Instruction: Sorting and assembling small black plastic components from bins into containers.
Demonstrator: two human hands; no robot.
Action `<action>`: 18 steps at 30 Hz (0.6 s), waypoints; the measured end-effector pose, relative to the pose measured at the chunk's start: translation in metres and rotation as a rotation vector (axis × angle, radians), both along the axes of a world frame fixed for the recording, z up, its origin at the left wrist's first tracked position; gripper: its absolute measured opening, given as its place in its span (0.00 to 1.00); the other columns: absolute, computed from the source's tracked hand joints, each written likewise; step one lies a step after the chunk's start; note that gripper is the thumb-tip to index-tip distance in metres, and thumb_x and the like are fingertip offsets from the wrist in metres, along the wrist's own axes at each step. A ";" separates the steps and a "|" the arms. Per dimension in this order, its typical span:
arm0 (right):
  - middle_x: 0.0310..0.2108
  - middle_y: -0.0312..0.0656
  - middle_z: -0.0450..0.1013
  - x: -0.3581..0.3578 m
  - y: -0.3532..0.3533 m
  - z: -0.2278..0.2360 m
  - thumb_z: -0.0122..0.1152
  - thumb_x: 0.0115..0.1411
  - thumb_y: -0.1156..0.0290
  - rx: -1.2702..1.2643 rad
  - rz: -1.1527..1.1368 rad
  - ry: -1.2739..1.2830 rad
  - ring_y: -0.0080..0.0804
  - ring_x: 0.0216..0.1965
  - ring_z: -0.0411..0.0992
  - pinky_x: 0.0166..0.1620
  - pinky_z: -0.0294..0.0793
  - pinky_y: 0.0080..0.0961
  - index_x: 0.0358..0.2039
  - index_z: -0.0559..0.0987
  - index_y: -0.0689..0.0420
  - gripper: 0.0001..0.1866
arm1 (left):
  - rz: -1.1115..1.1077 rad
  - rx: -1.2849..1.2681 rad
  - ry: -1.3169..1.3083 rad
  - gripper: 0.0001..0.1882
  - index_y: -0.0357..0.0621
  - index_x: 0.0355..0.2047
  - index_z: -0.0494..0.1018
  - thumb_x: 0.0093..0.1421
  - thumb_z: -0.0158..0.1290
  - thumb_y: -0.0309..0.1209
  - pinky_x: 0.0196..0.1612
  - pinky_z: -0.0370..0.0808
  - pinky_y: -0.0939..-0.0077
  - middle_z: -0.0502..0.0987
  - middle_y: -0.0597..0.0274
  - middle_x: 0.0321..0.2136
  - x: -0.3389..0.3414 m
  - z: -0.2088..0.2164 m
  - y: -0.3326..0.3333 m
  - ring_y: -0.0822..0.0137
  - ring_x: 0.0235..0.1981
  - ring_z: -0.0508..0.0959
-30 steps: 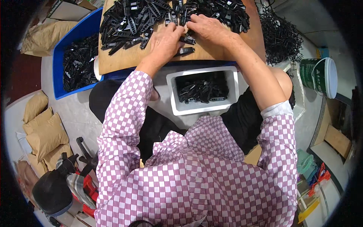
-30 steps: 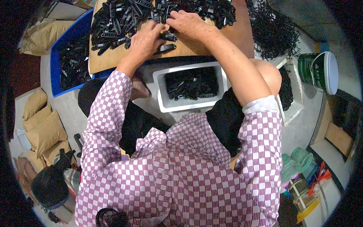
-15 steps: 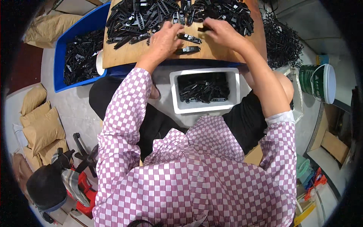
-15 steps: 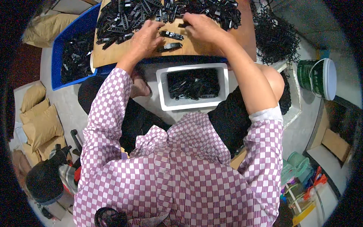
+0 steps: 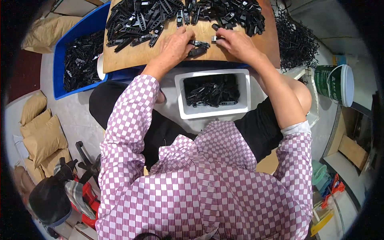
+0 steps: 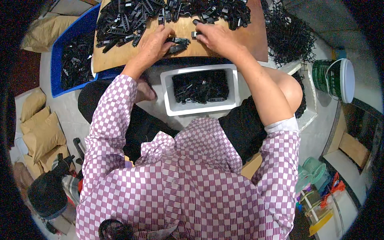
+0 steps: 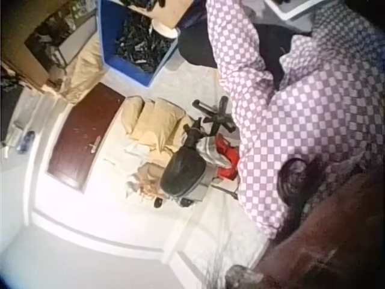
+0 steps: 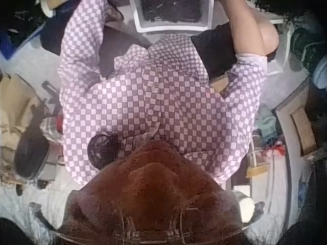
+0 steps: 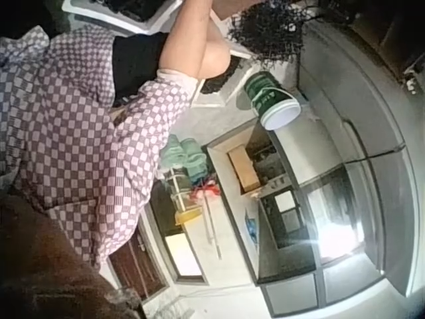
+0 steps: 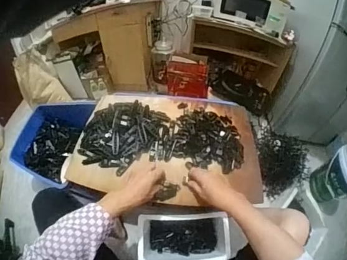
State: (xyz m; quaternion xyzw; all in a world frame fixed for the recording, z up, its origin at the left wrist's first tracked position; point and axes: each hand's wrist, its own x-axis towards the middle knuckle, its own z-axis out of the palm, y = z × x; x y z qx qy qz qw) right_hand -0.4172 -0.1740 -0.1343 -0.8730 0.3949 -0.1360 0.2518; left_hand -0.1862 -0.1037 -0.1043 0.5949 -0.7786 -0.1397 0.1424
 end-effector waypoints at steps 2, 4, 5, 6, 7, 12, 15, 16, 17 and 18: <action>0.33 0.45 0.71 0.001 0.008 0.010 0.56 0.63 0.64 -0.327 0.055 0.144 0.44 0.35 0.74 0.37 0.73 0.39 0.44 0.73 0.54 0.12 | 0.002 -0.038 0.028 0.12 0.42 0.41 0.73 0.55 0.58 0.26 0.41 0.72 0.59 0.73 0.53 0.36 0.003 -0.003 -0.001 0.51 0.40 0.76; 0.34 0.45 0.70 0.003 0.008 0.009 0.57 0.62 0.65 -0.335 0.066 0.131 0.45 0.36 0.74 0.37 0.73 0.39 0.43 0.74 0.55 0.12 | 0.005 -0.055 0.044 0.12 0.41 0.40 0.73 0.55 0.57 0.26 0.41 0.72 0.59 0.72 0.53 0.36 0.006 -0.006 -0.002 0.50 0.40 0.76; 0.35 0.45 0.70 0.005 0.007 0.009 0.58 0.61 0.65 -0.346 0.077 0.116 0.47 0.36 0.73 0.37 0.73 0.39 0.42 0.74 0.55 0.12 | -0.003 -0.053 0.057 0.11 0.41 0.39 0.73 0.55 0.58 0.26 0.41 0.72 0.58 0.73 0.53 0.36 0.008 -0.007 -0.002 0.50 0.39 0.76; 0.36 0.45 0.69 0.006 0.007 0.011 0.59 0.60 0.65 -0.358 0.089 0.102 0.48 0.37 0.73 0.37 0.73 0.40 0.41 0.74 0.55 0.12 | -0.009 -0.052 0.069 0.11 0.40 0.38 0.73 0.54 0.58 0.27 0.41 0.72 0.58 0.73 0.53 0.36 0.009 -0.008 -0.003 0.49 0.39 0.76; 0.36 0.45 0.69 0.007 0.007 0.014 0.59 0.60 0.65 -0.358 0.092 0.104 0.48 0.37 0.73 0.37 0.73 0.40 0.41 0.74 0.55 0.12 | -0.015 -0.051 0.082 0.11 0.40 0.37 0.73 0.54 0.59 0.27 0.41 0.73 0.58 0.73 0.53 0.36 0.010 -0.008 -0.003 0.49 0.39 0.76; 0.33 0.46 0.71 0.012 0.006 0.019 0.60 0.59 0.66 -0.307 0.194 -0.112 0.47 0.37 0.74 0.37 0.73 0.40 0.38 0.75 0.57 0.10 | -0.058 -0.060 0.108 0.10 0.39 0.35 0.73 0.54 0.59 0.27 0.39 0.72 0.58 0.73 0.53 0.34 0.012 -0.011 -0.005 0.48 0.37 0.76; 0.31 0.47 0.72 0.013 0.006 0.014 0.61 0.58 0.67 -0.267 0.247 -0.091 0.49 0.36 0.74 0.36 0.72 0.40 0.37 0.75 0.58 0.10 | -0.082 -0.079 0.146 0.09 0.39 0.34 0.72 0.54 0.59 0.27 0.37 0.72 0.57 0.73 0.54 0.33 0.012 -0.012 -0.006 0.48 0.36 0.76; 0.29 0.48 0.72 0.013 0.007 0.015 0.62 0.57 0.67 -0.220 0.231 -0.064 0.50 0.34 0.74 0.36 0.72 0.41 0.37 0.75 0.58 0.10 | -0.076 -0.074 0.149 0.09 0.39 0.34 0.72 0.54 0.59 0.27 0.37 0.72 0.57 0.73 0.54 0.33 0.012 -0.012 -0.005 0.48 0.36 0.76; 0.28 0.49 0.73 0.012 0.008 0.016 0.62 0.57 0.68 -0.173 0.213 -0.036 0.51 0.33 0.73 0.35 0.72 0.42 0.37 0.75 0.58 0.10 | -0.077 -0.074 0.155 0.09 0.39 0.34 0.72 0.54 0.59 0.27 0.37 0.72 0.58 0.73 0.54 0.33 0.011 -0.012 -0.005 0.49 0.36 0.76; 0.26 0.49 0.73 0.012 0.009 0.017 0.62 0.57 0.68 -0.125 0.196 -0.009 0.52 0.32 0.73 0.35 0.72 0.42 0.37 0.75 0.58 0.10 | -0.078 -0.074 0.160 0.09 0.39 0.34 0.72 0.54 0.59 0.26 0.37 0.72 0.58 0.73 0.54 0.33 0.011 -0.012 -0.005 0.49 0.35 0.76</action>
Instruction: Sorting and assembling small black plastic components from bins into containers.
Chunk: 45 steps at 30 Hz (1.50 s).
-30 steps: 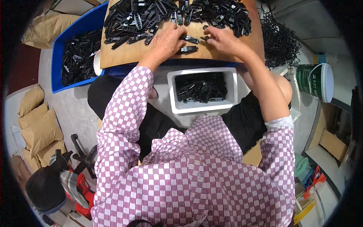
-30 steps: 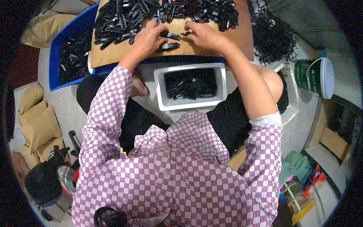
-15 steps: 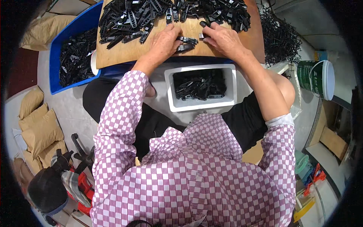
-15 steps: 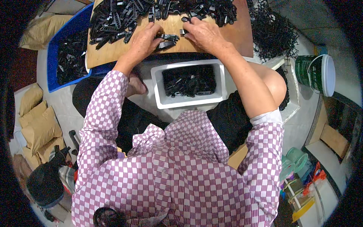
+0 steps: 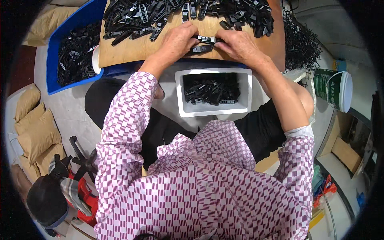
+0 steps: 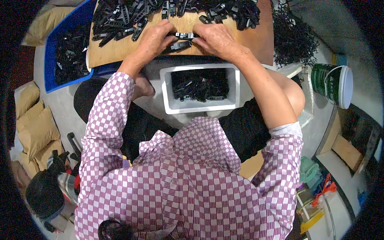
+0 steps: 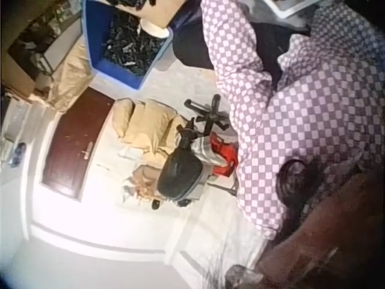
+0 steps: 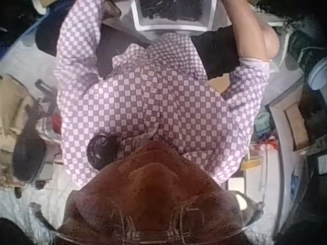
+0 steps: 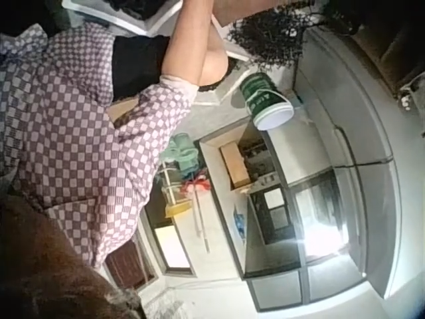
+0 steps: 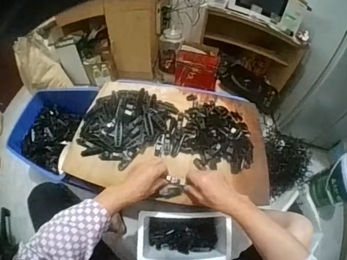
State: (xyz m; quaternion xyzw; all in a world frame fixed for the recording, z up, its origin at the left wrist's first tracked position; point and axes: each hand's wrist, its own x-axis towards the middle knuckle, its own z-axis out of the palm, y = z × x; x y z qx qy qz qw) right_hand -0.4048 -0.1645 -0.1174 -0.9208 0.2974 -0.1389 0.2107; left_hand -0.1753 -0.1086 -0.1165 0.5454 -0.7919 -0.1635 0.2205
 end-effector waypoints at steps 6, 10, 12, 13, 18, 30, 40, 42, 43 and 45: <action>0.25 0.50 0.75 0.005 0.003 0.003 0.62 0.57 0.65 0.035 -0.041 0.019 0.53 0.31 0.74 0.34 0.72 0.45 0.32 0.73 0.58 0.10 | -0.032 -0.026 0.041 0.08 0.39 0.32 0.72 0.53 0.59 0.26 0.36 0.73 0.58 0.74 0.54 0.32 -0.001 0.002 0.000 0.49 0.35 0.77; 0.24 0.52 0.74 0.017 0.009 0.002 0.61 0.57 0.67 0.013 -0.035 0.003 0.55 0.31 0.73 0.34 0.72 0.44 0.33 0.73 0.58 0.10 | -0.051 -0.019 0.018 0.09 0.38 0.31 0.72 0.52 0.60 0.26 0.36 0.74 0.58 0.74 0.54 0.31 0.000 0.002 -0.002 0.48 0.34 0.77; 0.24 0.52 0.74 0.027 0.011 0.003 0.61 0.57 0.66 -0.004 -0.040 -0.036 0.55 0.32 0.73 0.34 0.72 0.45 0.32 0.73 0.58 0.10 | -0.052 -0.029 0.036 0.09 0.38 0.32 0.73 0.51 0.59 0.24 0.35 0.73 0.60 0.73 0.53 0.30 -0.001 0.001 -0.004 0.49 0.34 0.76; 0.24 0.52 0.74 0.028 0.010 0.005 0.61 0.57 0.66 -0.010 -0.039 -0.046 0.55 0.32 0.73 0.34 0.72 0.45 0.32 0.73 0.58 0.10 | -0.050 -0.031 0.041 0.09 0.38 0.33 0.73 0.51 0.59 0.24 0.35 0.72 0.60 0.73 0.53 0.30 0.001 -0.001 -0.002 0.49 0.34 0.76; 0.27 0.50 0.74 0.015 -0.010 0.009 0.60 0.57 0.67 0.016 0.001 0.063 0.53 0.33 0.74 0.34 0.73 0.43 0.32 0.73 0.59 0.09 | -0.043 0.020 -0.003 0.10 0.39 0.32 0.73 0.51 0.61 0.27 0.36 0.74 0.56 0.75 0.51 0.30 -0.012 -0.001 0.016 0.47 0.35 0.77; 0.35 0.47 0.68 0.028 -0.028 -0.005 0.53 0.60 0.73 -0.431 -0.177 0.276 0.44 0.40 0.75 0.39 0.77 0.40 0.40 0.72 0.59 0.08 | 0.385 -0.068 -0.166 0.20 0.35 0.39 0.73 0.55 0.59 0.40 0.38 0.75 0.55 0.78 0.42 0.30 0.008 0.008 -0.033 0.45 0.33 0.79; 0.37 0.46 0.71 0.015 -0.011 -0.015 0.56 0.57 0.74 0.016 -0.172 -0.271 0.46 0.39 0.73 0.44 0.74 0.40 0.39 0.74 0.60 0.09 | 0.346 0.158 -0.292 0.11 0.37 0.35 0.73 0.55 0.55 0.32 0.38 0.75 0.52 0.78 0.42 0.32 0.021 0.009 0.004 0.43 0.34 0.79; 0.36 0.46 0.71 0.003 -0.011 -0.017 0.58 0.57 0.73 -0.066 -0.124 -0.213 0.45 0.39 0.73 0.44 0.73 0.40 0.38 0.74 0.60 0.09 | 0.302 0.165 -0.293 0.10 0.38 0.35 0.73 0.55 0.55 0.31 0.37 0.75 0.52 0.78 0.43 0.33 0.019 0.009 0.013 0.43 0.34 0.79; 0.35 0.46 0.71 -0.003 -0.010 -0.016 0.59 0.56 0.73 -0.148 -0.073 -0.158 0.45 0.38 0.73 0.43 0.73 0.40 0.37 0.74 0.60 0.09 | 0.272 0.116 -0.283 0.10 0.38 0.35 0.73 0.55 0.55 0.30 0.37 0.75 0.52 0.77 0.45 0.34 0.017 0.010 0.017 0.44 0.34 0.79; 0.34 0.45 0.71 -0.006 -0.008 -0.017 0.60 0.55 0.72 -0.228 -0.022 -0.097 0.45 0.37 0.72 0.42 0.73 0.41 0.37 0.74 0.59 0.09 | 0.209 0.017 -0.261 0.09 0.40 0.36 0.74 0.55 0.56 0.28 0.37 0.75 0.53 0.76 0.47 0.34 0.012 0.011 0.020 0.45 0.34 0.79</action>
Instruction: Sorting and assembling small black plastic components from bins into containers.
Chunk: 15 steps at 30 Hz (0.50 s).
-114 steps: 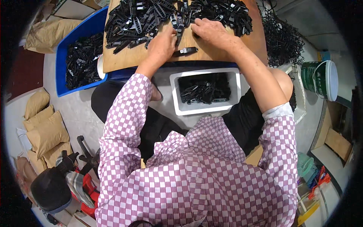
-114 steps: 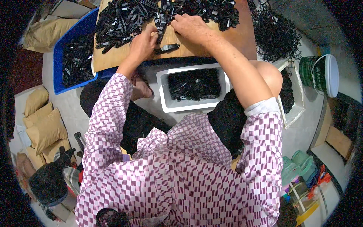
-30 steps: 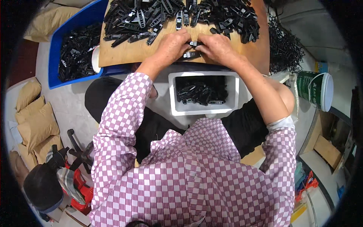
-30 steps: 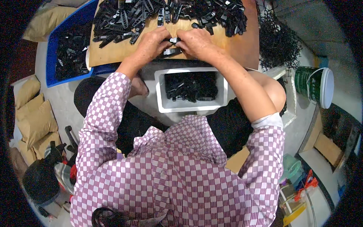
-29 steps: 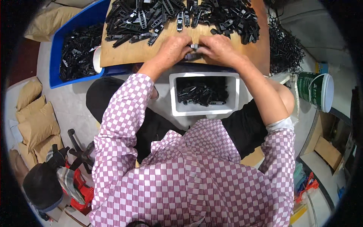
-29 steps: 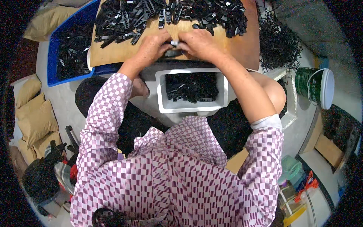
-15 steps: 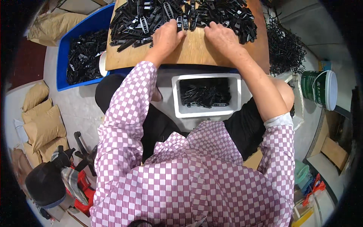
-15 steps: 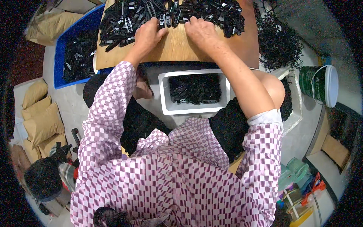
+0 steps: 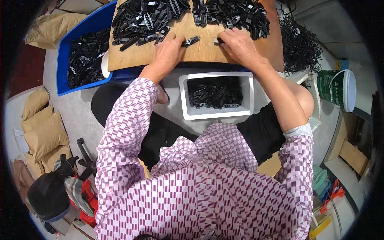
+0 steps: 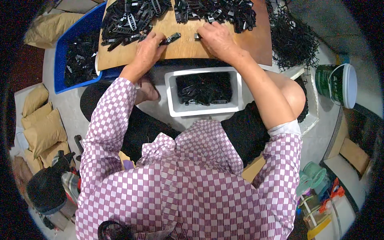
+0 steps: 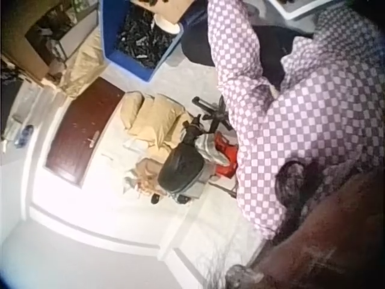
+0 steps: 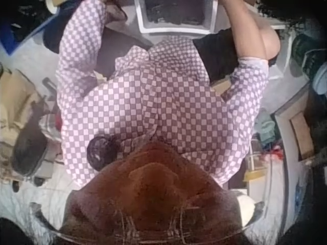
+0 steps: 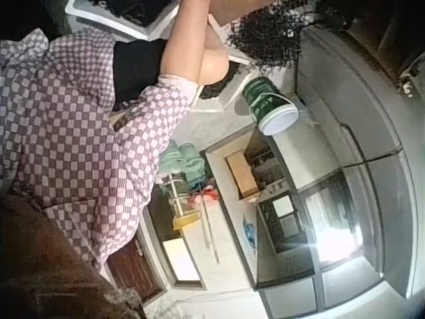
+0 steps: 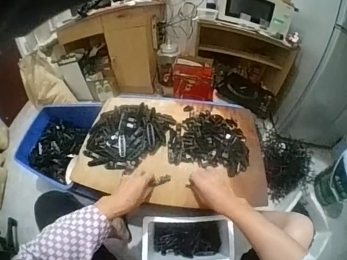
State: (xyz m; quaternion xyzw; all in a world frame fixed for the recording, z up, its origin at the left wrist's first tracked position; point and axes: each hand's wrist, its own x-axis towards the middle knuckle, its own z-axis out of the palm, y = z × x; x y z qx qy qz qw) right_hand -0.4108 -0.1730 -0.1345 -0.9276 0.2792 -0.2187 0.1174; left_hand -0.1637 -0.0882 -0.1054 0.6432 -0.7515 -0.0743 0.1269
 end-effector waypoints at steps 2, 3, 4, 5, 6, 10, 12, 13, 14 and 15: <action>0.34 0.45 0.71 0.002 0.001 -0.003 0.61 0.55 0.71 -0.134 -0.018 0.075 0.45 0.37 0.72 0.41 0.73 0.40 0.37 0.74 0.59 0.10 | -0.040 0.015 -0.003 0.09 0.41 0.37 0.73 0.55 0.56 0.28 0.37 0.75 0.54 0.75 0.48 0.34 -0.005 0.000 -0.002 0.45 0.35 0.78; 0.33 0.45 0.71 0.004 0.001 -0.002 0.62 0.55 0.71 -0.202 -0.026 0.112 0.45 0.37 0.72 0.40 0.73 0.40 0.37 0.74 0.59 0.10 | -0.079 0.025 -0.010 0.09 0.41 0.37 0.73 0.55 0.56 0.27 0.37 0.75 0.54 0.74 0.50 0.34 -0.007 0.000 -0.004 0.46 0.35 0.78; 0.33 0.45 0.71 0.005 0.002 -0.001 0.62 0.55 0.71 -0.200 -0.026 0.117 0.45 0.37 0.72 0.40 0.73 0.40 0.37 0.74 0.59 0.10 | -0.117 0.036 -0.018 0.09 0.42 0.37 0.73 0.55 0.56 0.27 0.37 0.75 0.55 0.73 0.51 0.34 -0.009 0.000 -0.005 0.46 0.35 0.78; 0.33 0.45 0.70 0.006 0.003 0.000 0.62 0.55 0.70 -0.176 -0.026 0.105 0.46 0.37 0.72 0.39 0.72 0.39 0.36 0.74 0.59 0.10 | -0.118 0.038 -0.013 0.09 0.42 0.37 0.73 0.55 0.56 0.27 0.37 0.75 0.55 0.73 0.51 0.34 -0.011 0.000 -0.006 0.46 0.35 0.78; 0.33 0.46 0.70 0.006 0.004 0.001 0.62 0.55 0.70 -0.152 -0.025 0.093 0.46 0.37 0.72 0.39 0.72 0.39 0.36 0.74 0.59 0.10 | -0.145 0.031 0.020 0.09 0.41 0.37 0.72 0.55 0.57 0.27 0.37 0.75 0.55 0.73 0.51 0.34 -0.012 0.000 -0.006 0.46 0.35 0.78; 0.32 0.47 0.71 0.011 0.009 0.018 0.62 0.56 0.68 -0.026 0.028 -0.037 0.47 0.37 0.72 0.37 0.72 0.38 0.35 0.74 0.59 0.10 | -0.212 0.035 0.093 0.10 0.40 0.35 0.71 0.54 0.58 0.27 0.37 0.75 0.57 0.73 0.52 0.33 -0.010 0.002 -0.008 0.46 0.36 0.77; 0.32 0.47 0.71 0.012 0.013 0.021 0.62 0.56 0.68 0.028 0.057 -0.095 0.48 0.36 0.72 0.36 0.72 0.38 0.34 0.74 0.59 0.10 | -0.249 0.060 0.097 0.10 0.39 0.34 0.71 0.53 0.58 0.26 0.38 0.75 0.58 0.73 0.52 0.33 -0.006 0.004 -0.010 0.46 0.36 0.77; 0.31 0.48 0.72 0.012 0.015 0.020 0.62 0.56 0.68 0.064 0.063 -0.046 0.48 0.35 0.73 0.36 0.72 0.38 0.34 0.74 0.59 0.10 | -0.248 0.064 0.101 0.10 0.39 0.34 0.71 0.53 0.58 0.26 0.38 0.75 0.58 0.73 0.52 0.33 -0.006 0.005 -0.011 0.46 0.36 0.77; 0.29 0.48 0.72 0.012 0.018 0.020 0.62 0.57 0.68 0.099 0.069 0.003 0.49 0.34 0.73 0.35 0.72 0.38 0.34 0.74 0.58 0.09 | -0.261 0.078 0.104 0.10 0.38 0.33 0.70 0.53 0.59 0.26 0.38 0.75 0.58 0.73 0.52 0.33 -0.006 0.005 -0.011 0.46 0.36 0.77; 0.28 0.49 0.73 0.011 0.021 0.020 0.62 0.57 0.67 0.135 0.076 0.053 0.49 0.33 0.74 0.35 0.72 0.39 0.34 0.74 0.58 0.09 | -0.274 0.091 0.107 0.10 0.38 0.32 0.70 0.53 0.59 0.26 0.38 0.75 0.58 0.73 0.52 0.33 -0.007 0.006 -0.011 0.46 0.36 0.77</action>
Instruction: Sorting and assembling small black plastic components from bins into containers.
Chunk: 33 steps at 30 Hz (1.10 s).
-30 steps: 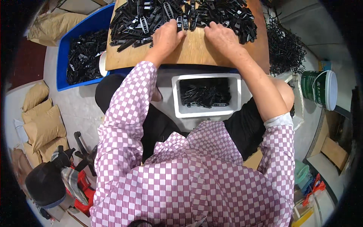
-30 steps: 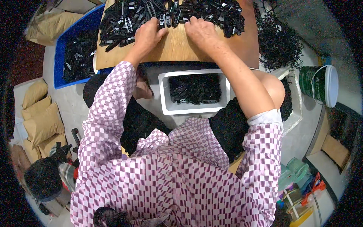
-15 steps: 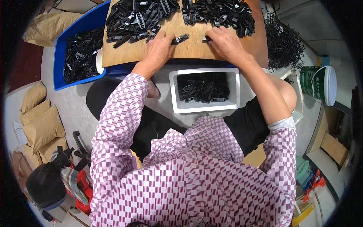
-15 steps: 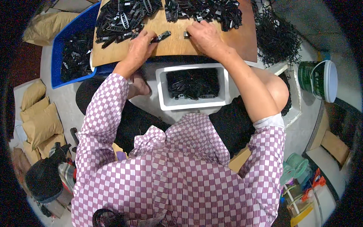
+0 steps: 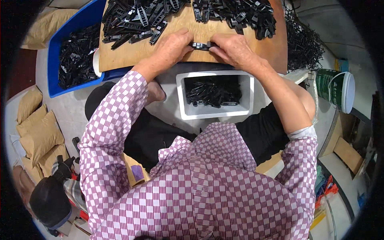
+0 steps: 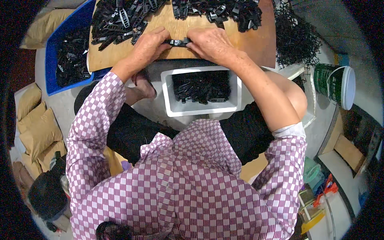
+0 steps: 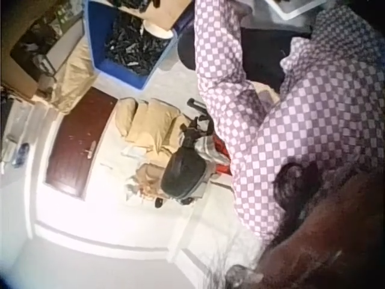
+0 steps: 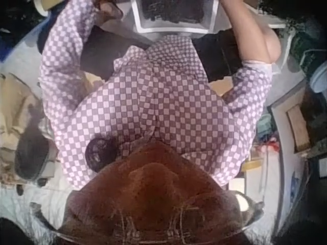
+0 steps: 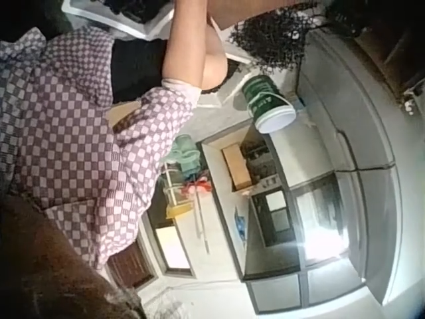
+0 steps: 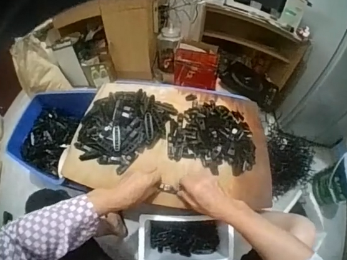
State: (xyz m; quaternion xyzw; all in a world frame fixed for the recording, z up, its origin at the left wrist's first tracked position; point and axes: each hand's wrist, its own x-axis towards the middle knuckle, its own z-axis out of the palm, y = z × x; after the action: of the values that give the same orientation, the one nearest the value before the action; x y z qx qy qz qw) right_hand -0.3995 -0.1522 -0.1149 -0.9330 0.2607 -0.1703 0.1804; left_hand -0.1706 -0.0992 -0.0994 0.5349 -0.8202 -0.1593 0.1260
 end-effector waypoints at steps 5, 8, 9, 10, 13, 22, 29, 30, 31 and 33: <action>0.23 0.49 0.73 -0.006 0.011 0.008 0.61 0.59 0.67 0.090 -0.022 0.056 0.50 0.27 0.74 0.31 0.72 0.40 0.35 0.74 0.57 0.09 | -0.024 0.043 0.027 0.09 0.37 0.31 0.71 0.52 0.59 0.25 0.38 0.75 0.59 0.73 0.52 0.32 -0.004 0.007 0.002 0.48 0.36 0.77; 0.20 0.49 0.73 -0.007 0.016 0.011 0.60 0.60 0.66 0.103 -0.135 0.004 0.51 0.24 0.74 0.28 0.71 0.41 0.35 0.73 0.57 0.09 | -0.023 0.055 0.020 0.08 0.37 0.30 0.71 0.52 0.59 0.25 0.38 0.76 0.59 0.74 0.52 0.32 -0.006 0.014 0.003 0.48 0.36 0.77; 0.20 0.49 0.73 -0.008 0.016 0.012 0.60 0.60 0.66 0.112 -0.132 0.011 0.51 0.24 0.74 0.28 0.71 0.41 0.35 0.73 0.57 0.09 | -0.026 0.057 0.015 0.08 0.37 0.30 0.72 0.52 0.59 0.25 0.38 0.76 0.59 0.74 0.52 0.32 -0.006 0.015 0.004 0.49 0.36 0.78; 0.20 0.49 0.73 -0.009 0.015 0.014 0.60 0.60 0.66 0.121 -0.117 0.025 0.51 0.24 0.74 0.28 0.71 0.41 0.36 0.73 0.57 0.09 | -0.023 0.066 0.021 0.08 0.37 0.30 0.72 0.52 0.59 0.25 0.38 0.76 0.59 0.74 0.52 0.32 -0.007 0.014 0.004 0.49 0.36 0.78; 0.20 0.48 0.73 -0.010 0.015 0.016 0.60 0.60 0.66 0.143 -0.086 0.054 0.51 0.23 0.73 0.27 0.71 0.40 0.36 0.72 0.57 0.10 | -0.031 0.062 0.033 0.07 0.36 0.30 0.72 0.52 0.58 0.24 0.38 0.77 0.61 0.74 0.53 0.32 -0.008 0.012 0.006 0.51 0.36 0.78; 0.18 0.47 0.72 -0.009 0.023 0.023 0.62 0.59 0.68 0.147 -0.064 0.103 0.49 0.22 0.73 0.25 0.70 0.38 0.34 0.70 0.58 0.10 | -0.032 0.017 0.030 0.05 0.36 0.30 0.72 0.53 0.56 0.23 0.36 0.78 0.63 0.74 0.53 0.31 -0.009 0.012 0.010 0.52 0.34 0.79; 0.18 0.48 0.72 -0.004 0.026 0.023 0.62 0.58 0.68 0.144 -0.051 0.129 0.49 0.23 0.73 0.24 0.70 0.38 0.32 0.69 0.58 0.11 | -0.028 0.013 0.054 0.05 0.36 0.29 0.72 0.51 0.55 0.21 0.36 0.78 0.62 0.74 0.52 0.31 -0.009 0.012 0.011 0.51 0.34 0.79; 0.19 0.49 0.72 -0.003 0.027 0.023 0.62 0.59 0.68 0.150 -0.057 0.124 0.49 0.23 0.73 0.25 0.70 0.38 0.32 0.69 0.58 0.11 | -0.027 0.012 0.051 0.05 0.36 0.29 0.72 0.51 0.55 0.21 0.36 0.78 0.62 0.74 0.52 0.31 -0.009 0.012 0.011 0.51 0.34 0.79; 0.19 0.49 0.72 -0.002 0.027 0.023 0.62 0.59 0.68 0.155 -0.063 0.118 0.50 0.23 0.73 0.25 0.70 0.38 0.32 0.68 0.58 0.11 | -0.036 0.008 0.058 0.05 0.36 0.29 0.72 0.51 0.55 0.21 0.36 0.78 0.62 0.74 0.52 0.31 -0.010 0.011 0.010 0.51 0.34 0.79; 0.19 0.50 0.72 0.004 0.027 0.020 0.62 0.59 0.68 0.156 -0.065 0.099 0.50 0.23 0.73 0.25 0.70 0.39 0.32 0.68 0.58 0.11 | -0.052 -0.003 0.060 0.05 0.36 0.29 0.72 0.51 0.55 0.21 0.36 0.78 0.62 0.74 0.52 0.31 -0.009 0.009 0.009 0.50 0.34 0.79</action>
State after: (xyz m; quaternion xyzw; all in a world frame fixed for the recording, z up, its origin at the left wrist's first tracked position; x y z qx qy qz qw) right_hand -0.3954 -0.1250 -0.0951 -0.9145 0.3118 -0.1089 0.2337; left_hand -0.1792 -0.0901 -0.0906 0.5081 -0.8299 -0.1771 0.1473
